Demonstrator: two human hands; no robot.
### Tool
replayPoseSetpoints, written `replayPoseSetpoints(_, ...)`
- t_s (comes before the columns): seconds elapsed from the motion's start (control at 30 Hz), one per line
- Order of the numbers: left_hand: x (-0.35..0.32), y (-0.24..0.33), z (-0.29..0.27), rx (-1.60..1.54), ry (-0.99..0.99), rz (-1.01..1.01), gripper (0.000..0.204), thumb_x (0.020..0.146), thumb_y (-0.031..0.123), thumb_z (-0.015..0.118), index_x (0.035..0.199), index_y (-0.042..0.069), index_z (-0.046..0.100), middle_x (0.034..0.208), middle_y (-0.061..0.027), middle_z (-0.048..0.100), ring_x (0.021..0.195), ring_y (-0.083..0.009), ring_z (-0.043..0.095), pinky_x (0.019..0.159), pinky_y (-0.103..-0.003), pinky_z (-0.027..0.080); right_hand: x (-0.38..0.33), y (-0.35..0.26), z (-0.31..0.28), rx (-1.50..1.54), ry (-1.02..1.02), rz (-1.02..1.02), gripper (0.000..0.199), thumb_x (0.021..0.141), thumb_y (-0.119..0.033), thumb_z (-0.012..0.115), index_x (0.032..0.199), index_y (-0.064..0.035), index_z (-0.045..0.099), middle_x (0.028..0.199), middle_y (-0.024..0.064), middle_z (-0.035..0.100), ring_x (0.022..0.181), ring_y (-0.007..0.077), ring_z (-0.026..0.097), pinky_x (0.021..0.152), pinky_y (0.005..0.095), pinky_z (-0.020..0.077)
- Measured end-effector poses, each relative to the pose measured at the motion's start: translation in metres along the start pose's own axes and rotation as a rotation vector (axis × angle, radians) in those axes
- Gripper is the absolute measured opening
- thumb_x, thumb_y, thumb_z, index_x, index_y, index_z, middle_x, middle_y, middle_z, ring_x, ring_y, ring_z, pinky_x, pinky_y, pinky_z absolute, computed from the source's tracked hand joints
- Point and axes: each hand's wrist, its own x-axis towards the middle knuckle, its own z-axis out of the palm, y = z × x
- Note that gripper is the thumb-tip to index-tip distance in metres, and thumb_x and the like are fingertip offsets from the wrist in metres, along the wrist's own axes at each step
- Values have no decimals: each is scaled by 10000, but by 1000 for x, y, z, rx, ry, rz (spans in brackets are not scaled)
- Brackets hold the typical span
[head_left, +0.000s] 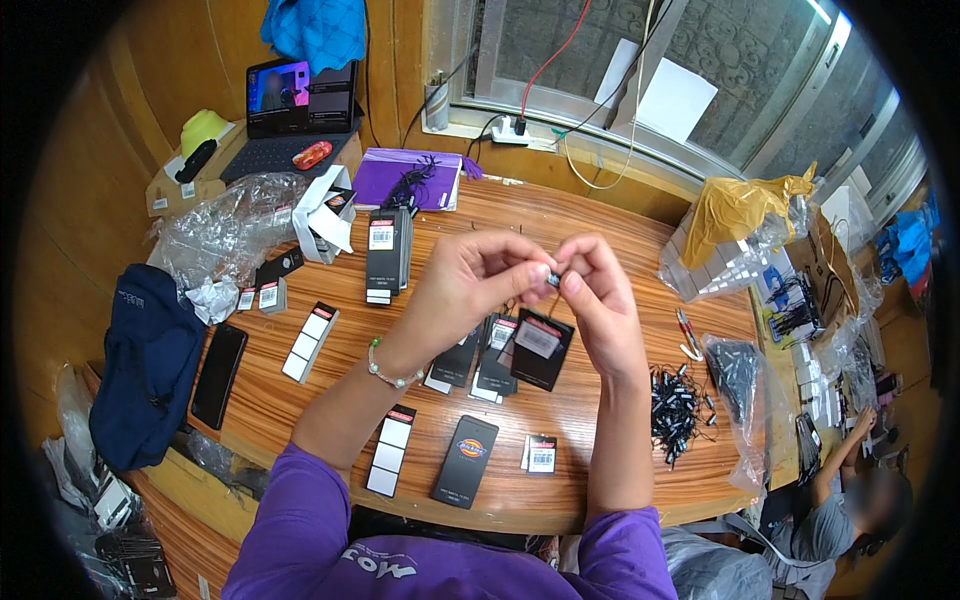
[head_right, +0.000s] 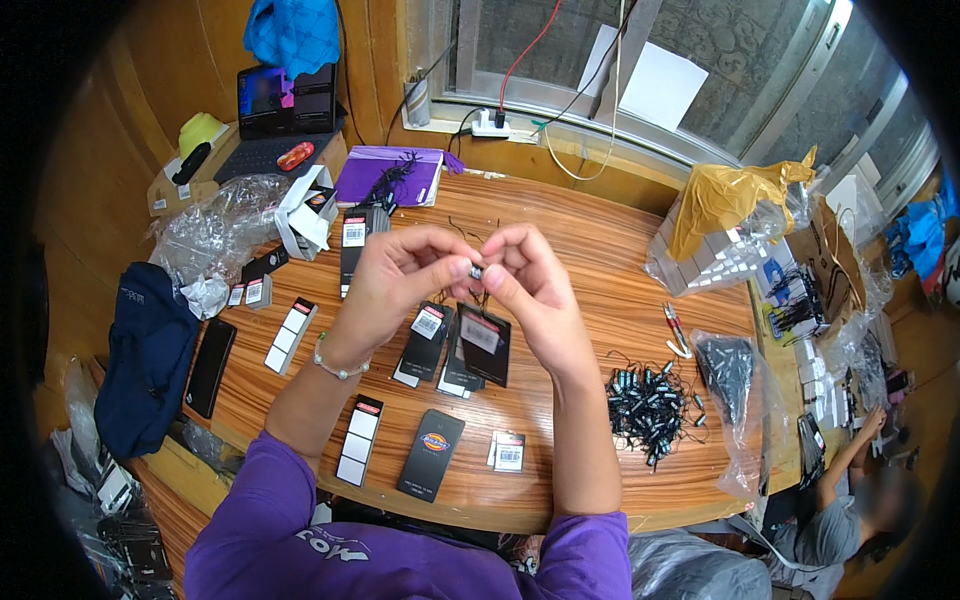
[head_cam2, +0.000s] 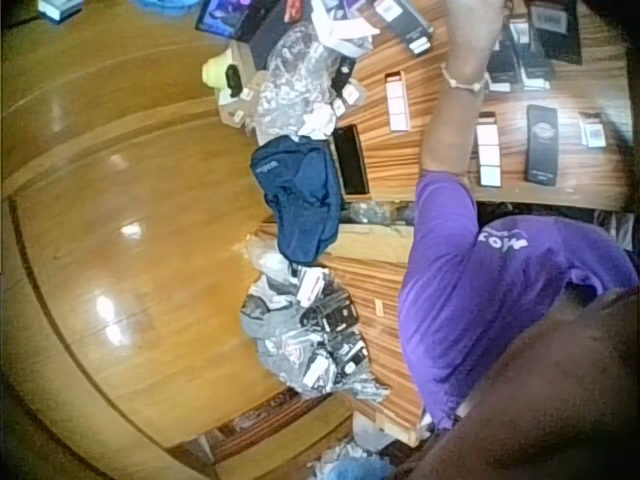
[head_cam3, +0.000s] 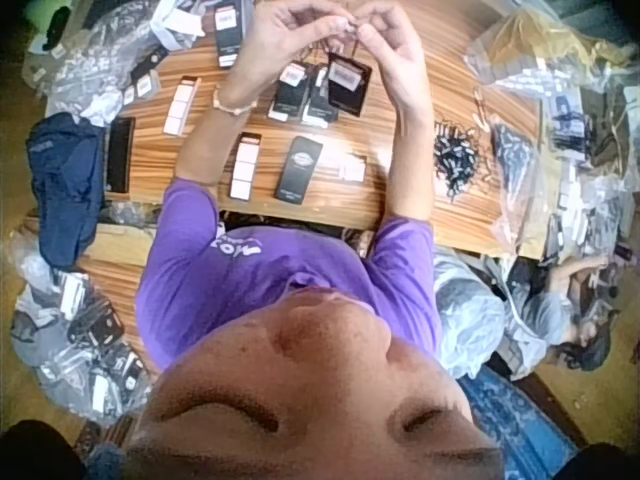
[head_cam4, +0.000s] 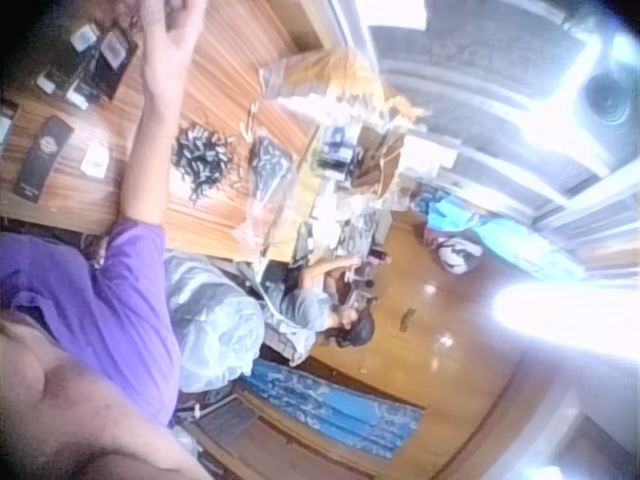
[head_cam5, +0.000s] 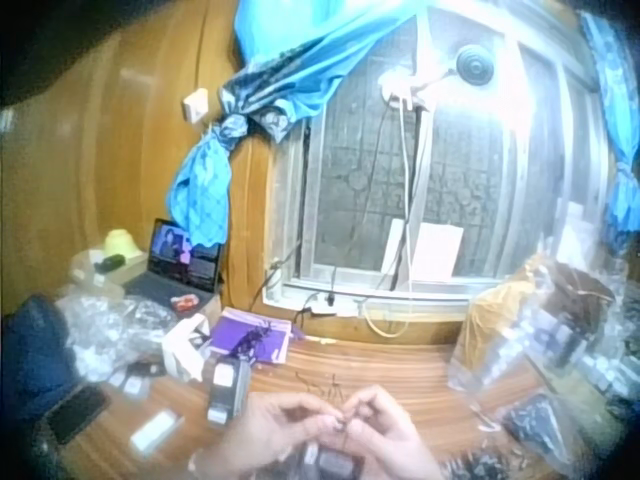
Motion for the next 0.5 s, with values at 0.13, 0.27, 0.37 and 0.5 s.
replayPoseSetpoints(0.13, 4, -3, -5, 559, 166, 214, 153, 803, 91, 636, 920, -9, 639, 741, -42, 625, 724, -119, 551, 655, -238, 454, 2, 16, -3, -177, -130, 130, 335, 952, -339, 392, 935, -38, 538, 835, 16, 563, 798, 94, 513, 748, 232, 413)
replayPoseSetpoints(0.27, 15, -15, -8, 961, 260, 494, 296, 792, 136, 630, 1075, 64, 581, 877, -48, 544, 839, -183, 519, 854, -314, 371, 7, 41, -9, -67, 123, 217, 375, 952, -331, 382, 783, -41, 550, 746, 43, 577, 731, 124, 531, 697, 248, 423)
replayPoseSetpoints(0.37, -2, -12, -3, 702, 23, 138, 418, 846, 189, 576, 1208, 61, 413, 958, -99, 531, 863, -228, 542, 839, -335, 402, 11, 40, -5, 147, 256, 158, 367, 958, -319, 361, 768, -52, 524, 737, 78, 575, 687, 143, 543, 674, 253, 432)
replayPoseSetpoints(0.5, -18, -31, -1, 672, -59, -28, 452, 878, 140, 519, 1268, 64, 303, 1007, -129, 544, 935, -224, 561, 834, -310, 419, 11, 48, -2, 187, 282, 132, 329, 960, -297, 366, 795, -54, 515, 766, 57, 549, 706, 136, 513, 684, 261, 422)
